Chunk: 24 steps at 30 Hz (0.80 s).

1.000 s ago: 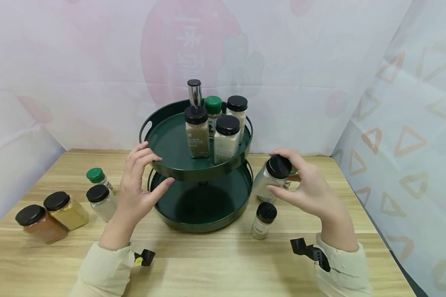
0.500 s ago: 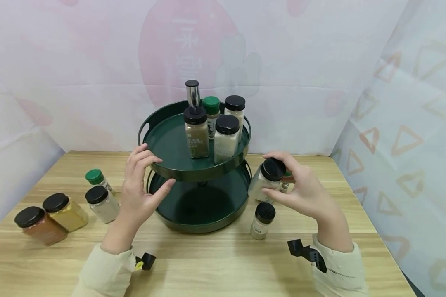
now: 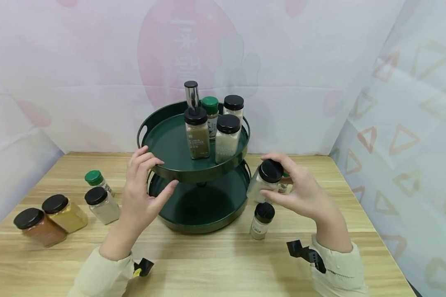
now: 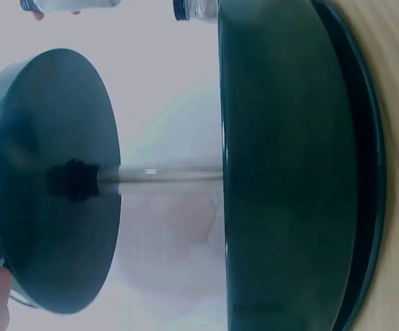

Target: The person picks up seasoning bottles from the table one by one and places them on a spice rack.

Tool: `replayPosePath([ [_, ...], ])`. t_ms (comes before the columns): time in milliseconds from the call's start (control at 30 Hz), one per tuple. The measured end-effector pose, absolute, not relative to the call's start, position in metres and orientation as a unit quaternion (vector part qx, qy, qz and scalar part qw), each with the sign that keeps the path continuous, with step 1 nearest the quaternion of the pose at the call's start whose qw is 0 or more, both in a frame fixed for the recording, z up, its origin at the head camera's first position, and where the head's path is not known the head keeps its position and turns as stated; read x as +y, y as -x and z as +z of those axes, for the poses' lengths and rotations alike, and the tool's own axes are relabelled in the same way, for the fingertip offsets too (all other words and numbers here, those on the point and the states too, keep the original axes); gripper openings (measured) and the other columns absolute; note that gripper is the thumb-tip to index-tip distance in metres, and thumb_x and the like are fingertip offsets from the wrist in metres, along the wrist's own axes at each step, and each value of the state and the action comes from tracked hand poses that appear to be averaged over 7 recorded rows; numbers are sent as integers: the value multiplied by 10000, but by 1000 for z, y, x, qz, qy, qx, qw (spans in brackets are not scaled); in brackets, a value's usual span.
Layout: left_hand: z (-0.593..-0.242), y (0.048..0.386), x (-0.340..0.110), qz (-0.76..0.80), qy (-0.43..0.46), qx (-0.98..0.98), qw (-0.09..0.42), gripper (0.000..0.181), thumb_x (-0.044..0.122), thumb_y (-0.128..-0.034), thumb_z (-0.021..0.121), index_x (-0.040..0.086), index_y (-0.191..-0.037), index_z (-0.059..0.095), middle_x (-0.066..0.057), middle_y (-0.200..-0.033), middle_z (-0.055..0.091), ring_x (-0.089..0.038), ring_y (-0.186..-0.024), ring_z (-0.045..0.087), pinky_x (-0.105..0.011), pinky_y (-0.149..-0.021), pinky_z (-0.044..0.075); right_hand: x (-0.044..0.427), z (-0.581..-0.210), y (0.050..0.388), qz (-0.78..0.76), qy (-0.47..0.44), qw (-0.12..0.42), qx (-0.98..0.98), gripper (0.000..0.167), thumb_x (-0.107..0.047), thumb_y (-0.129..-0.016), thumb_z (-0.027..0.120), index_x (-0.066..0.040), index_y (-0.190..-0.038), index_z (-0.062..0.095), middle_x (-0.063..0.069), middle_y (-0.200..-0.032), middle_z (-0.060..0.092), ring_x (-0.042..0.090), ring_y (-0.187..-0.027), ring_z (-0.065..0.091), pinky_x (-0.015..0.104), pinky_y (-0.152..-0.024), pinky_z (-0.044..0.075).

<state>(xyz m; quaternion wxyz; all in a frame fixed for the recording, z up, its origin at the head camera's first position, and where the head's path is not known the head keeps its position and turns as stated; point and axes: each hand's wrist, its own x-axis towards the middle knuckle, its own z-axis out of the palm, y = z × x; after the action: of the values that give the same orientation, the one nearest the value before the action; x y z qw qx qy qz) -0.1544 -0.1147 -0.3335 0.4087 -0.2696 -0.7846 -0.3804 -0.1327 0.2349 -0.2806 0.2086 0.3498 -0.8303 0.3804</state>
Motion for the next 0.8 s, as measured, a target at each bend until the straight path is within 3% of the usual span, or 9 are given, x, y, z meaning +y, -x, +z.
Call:
replayPosePath([
  [133, -335, 153, -107, -383, 271, -770, 432, 469, 122, -778, 816, -20, -1152, 571, -213, -1219, 544, -421, -1397, 376, -534, -1207, 295, 235, -282, 133, 380, -351, 203, -831, 778, 159, -636, 836, -27, -1335, 549, 113, -1166, 645, -24, -1023, 620, 144, -752, 579],
  [267, -335, 151, -102, -378, 275, -762, 447, 462, 116, -779, 811, -29, -1146, 569, -215, -1195, 547, -457, -1370, 391, -535, -1199, 304, 236, -284, 133, 381, -347, 203, -833, 767, 157, -637, 836, -15, -1327, 550, 36, -1167, 644, -25, -1010, 623, 149, -746, 581],
  [367, -333, 152, -102, -372, 280, -764, 446, 474, 111, -773, 826, -26, -1148, 570, -213, -1194, 545, -454, -1366, 394, -528, -1195, 313, 237, -285, 132, 379, -344, 202, -835, 759, 151, -638, 839, -19, -1320, 553, -10, -1168, 640, -23, -1008, 622, 152, -742, 582],
  [567, -327, 155, -112, -367, 299, -771, 427, 488, 99, -756, 850, -1, -1168, 606, -203, -1205, 561, -432, -1361, 409, -512, -1182, 342, 238, -288, 131, 376, -341, 197, -839, 753, 134, -652, 842, -37, -1325, 549, 21, -1171, 639, -18, -1020, 615, 158, -746, 583],
  [667, -321, 158, -120, -377, 315, -761, 425, 471, 226, -837, 807, 0, -1204, 615, -205, -1245, 570, -405, -1392, 400, -501, -1199, 326, 238, -290, 130, 373, -338, 197, -842, 753, 128, -655, 844, -47, -1326, 549, 42, -1173, 643, -25, -1027, 611, 161, -749, 584],
  [800, -307, 166, -137, -385, 344, -745, 422, 582, 461, -914, 685, -16, -1236, 598, -210, -1295, 560, -364, -1438, 365, -480, -1230, 281, 239, -290, 129, 370, -336, 195, -844, 749, 120, -664, 843, -54, -1329, 545, 89, -1181, 648, -25, -1036, 608, 167, -752, 586],
])
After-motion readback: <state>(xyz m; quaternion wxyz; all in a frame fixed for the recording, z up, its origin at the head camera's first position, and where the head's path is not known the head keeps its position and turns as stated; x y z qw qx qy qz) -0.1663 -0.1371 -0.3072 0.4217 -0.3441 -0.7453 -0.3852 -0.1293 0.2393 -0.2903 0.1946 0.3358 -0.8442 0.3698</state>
